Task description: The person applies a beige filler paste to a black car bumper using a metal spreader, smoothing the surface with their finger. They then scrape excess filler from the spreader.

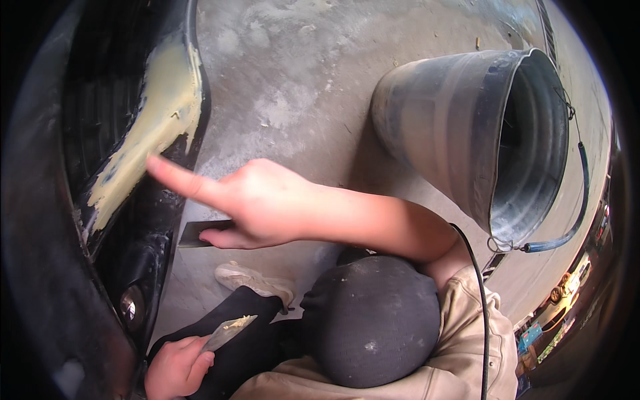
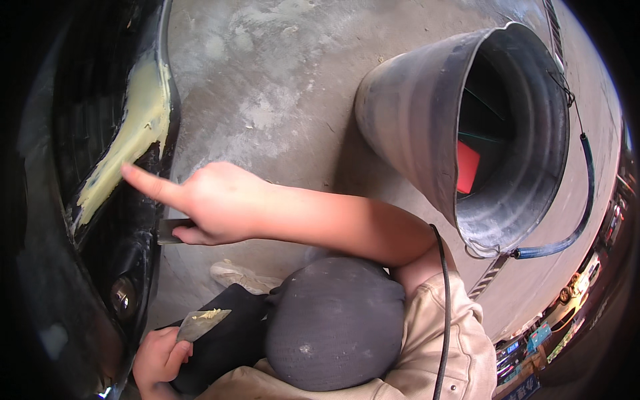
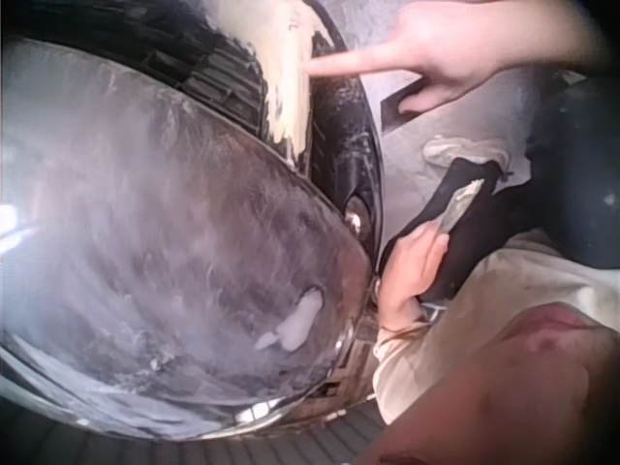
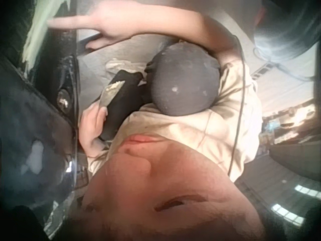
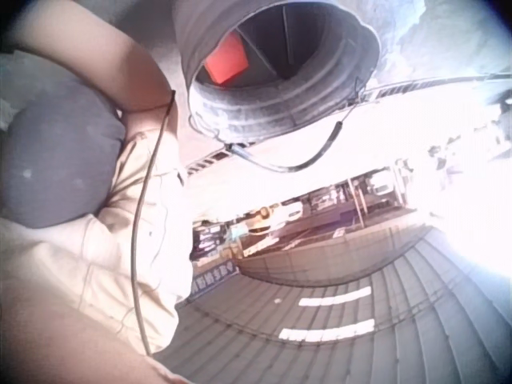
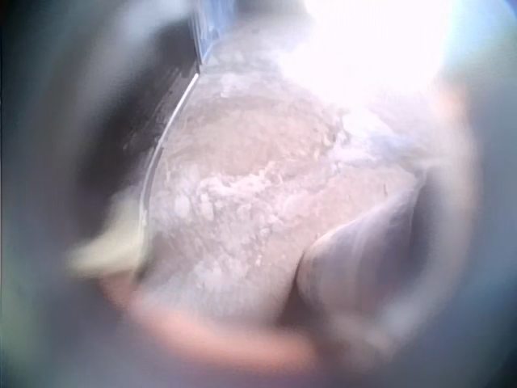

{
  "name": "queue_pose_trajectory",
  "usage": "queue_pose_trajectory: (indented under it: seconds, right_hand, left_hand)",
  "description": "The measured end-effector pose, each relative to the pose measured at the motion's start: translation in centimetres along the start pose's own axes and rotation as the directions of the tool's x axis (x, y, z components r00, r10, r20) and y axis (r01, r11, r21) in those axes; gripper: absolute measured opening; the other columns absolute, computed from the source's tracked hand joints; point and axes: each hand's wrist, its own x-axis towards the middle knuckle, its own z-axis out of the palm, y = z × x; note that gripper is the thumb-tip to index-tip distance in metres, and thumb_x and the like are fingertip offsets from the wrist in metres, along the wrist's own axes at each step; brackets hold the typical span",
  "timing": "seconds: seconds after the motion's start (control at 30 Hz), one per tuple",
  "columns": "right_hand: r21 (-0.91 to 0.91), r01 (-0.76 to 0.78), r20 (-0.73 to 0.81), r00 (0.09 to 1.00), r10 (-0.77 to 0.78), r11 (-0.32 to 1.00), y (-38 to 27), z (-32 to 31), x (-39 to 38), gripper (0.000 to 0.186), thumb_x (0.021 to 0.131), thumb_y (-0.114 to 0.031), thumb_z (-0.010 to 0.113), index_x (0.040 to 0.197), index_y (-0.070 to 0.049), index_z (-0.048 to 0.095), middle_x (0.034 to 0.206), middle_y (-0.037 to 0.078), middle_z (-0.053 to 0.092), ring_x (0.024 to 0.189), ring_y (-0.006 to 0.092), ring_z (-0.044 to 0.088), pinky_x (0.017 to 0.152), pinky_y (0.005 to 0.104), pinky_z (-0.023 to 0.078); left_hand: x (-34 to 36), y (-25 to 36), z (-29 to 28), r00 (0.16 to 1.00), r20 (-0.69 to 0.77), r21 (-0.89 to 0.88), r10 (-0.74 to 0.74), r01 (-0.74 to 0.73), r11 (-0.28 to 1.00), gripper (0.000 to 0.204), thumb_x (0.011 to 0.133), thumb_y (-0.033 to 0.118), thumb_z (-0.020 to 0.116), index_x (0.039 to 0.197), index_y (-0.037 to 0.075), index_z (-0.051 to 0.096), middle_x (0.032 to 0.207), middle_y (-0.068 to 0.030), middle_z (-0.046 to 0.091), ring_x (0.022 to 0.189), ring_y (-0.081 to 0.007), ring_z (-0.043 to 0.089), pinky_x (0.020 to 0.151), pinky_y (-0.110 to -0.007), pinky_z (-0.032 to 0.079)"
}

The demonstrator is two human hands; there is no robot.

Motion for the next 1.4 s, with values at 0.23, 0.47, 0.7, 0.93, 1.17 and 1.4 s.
queue_pose_trajectory:
  seconds: [0.23,0.47,0.7,0.93,1.17,1.4]
  right_hand:
    - [0.042,-0.301,-0.019,0.953,0.302,0.953,1.1,-4.3,1.3,0.104,0.079,-0.024,0.080,0.163,-0.007,0.020,0.072,0.023,0.067,0.074,0.0410,0.071,0.076,0.0461,0.058]
    - [0.059,-0.268,0.097,0.960,0.262,0.961,-1.0,-3.9,1.3,0.105,0.079,-0.022,0.079,0.163,-0.008,0.017,0.072,0.024,0.067,0.075,0.0419,0.070,0.075,0.0468,0.058]
    - [0.047,-0.288,0.027,0.958,0.287,0.957,-2.4,-6.1,0.9,0.102,0.077,-0.024,0.081,0.160,-0.001,0.026,0.072,0.022,0.068,0.075,0.0402,0.070,0.076,0.0453,0.057]
    - [-0.070,-0.365,0.084,0.925,0.370,0.928,-1.1,-8.4,3.8,0.104,0.077,-0.025,0.085,0.161,-0.006,0.026,0.087,0.026,0.071,0.085,0.0391,0.072,0.080,0.0440,0.057]
    - [-0.047,-0.391,0.202,0.898,0.392,0.919,-1.9,-7.4,3.7,0.109,0.075,-0.023,0.084,0.162,-0.003,0.022,0.095,0.027,0.072,0.092,0.0385,0.072,0.084,0.0425,0.058]
    - [0.092,-0.241,0.143,0.963,0.227,0.966,-2.5,-6.1,3.0,0.110,0.075,-0.023,0.083,0.162,-0.002,0.020,0.071,0.018,0.067,0.070,0.0333,0.070,0.072,0.0401,0.056]
  left_hand:
    - [-0.7,-0.7,0.2,1.000,-0.011,-0.008,0.025,-0.025,1.000,0.019,0.094,0.009,0.057,0.079,0.001,0.064,0.068,-0.0113,0.061,0.059,-0.0265,0.064,0.058,-0.035,0.051]
    - [-0.6,-0.7,0.2,1.000,-0.002,-0.013,0.021,-0.021,1.000,0.019,0.095,0.010,0.056,0.080,0.002,0.064,0.068,-0.0110,0.061,0.059,-0.0260,0.065,0.057,-0.035,0.051]
    - [-0.4,0.0,-0.5,0.999,0.030,0.018,0.040,-0.040,0.999,0.019,0.095,0.011,0.056,0.080,0.002,0.065,0.070,-0.0109,0.063,0.059,-0.0257,0.066,0.058,-0.035,0.051]
    - [-1.1,0.0,-0.9,0.992,-0.023,-0.055,0.125,-0.126,0.990,0.018,0.101,0.012,0.053,0.093,0.001,0.065,0.076,-0.0175,0.061,0.064,-0.0323,0.062,0.059,-0.040,0.048]
    - [-1.1,-0.4,-1.1,0.987,-0.019,-0.062,0.162,-0.163,0.985,0.019,0.102,0.013,0.053,0.095,0.000,0.065,0.076,-0.0181,0.060,0.064,-0.0335,0.062,0.059,-0.041,0.048]
    - [-0.8,0.5,-1.3,0.987,-0.030,-0.103,0.159,-0.161,0.982,0.019,0.102,0.012,0.053,0.096,-0.001,0.065,0.077,-0.0201,0.061,0.066,-0.0356,0.063,0.061,-0.043,0.048]
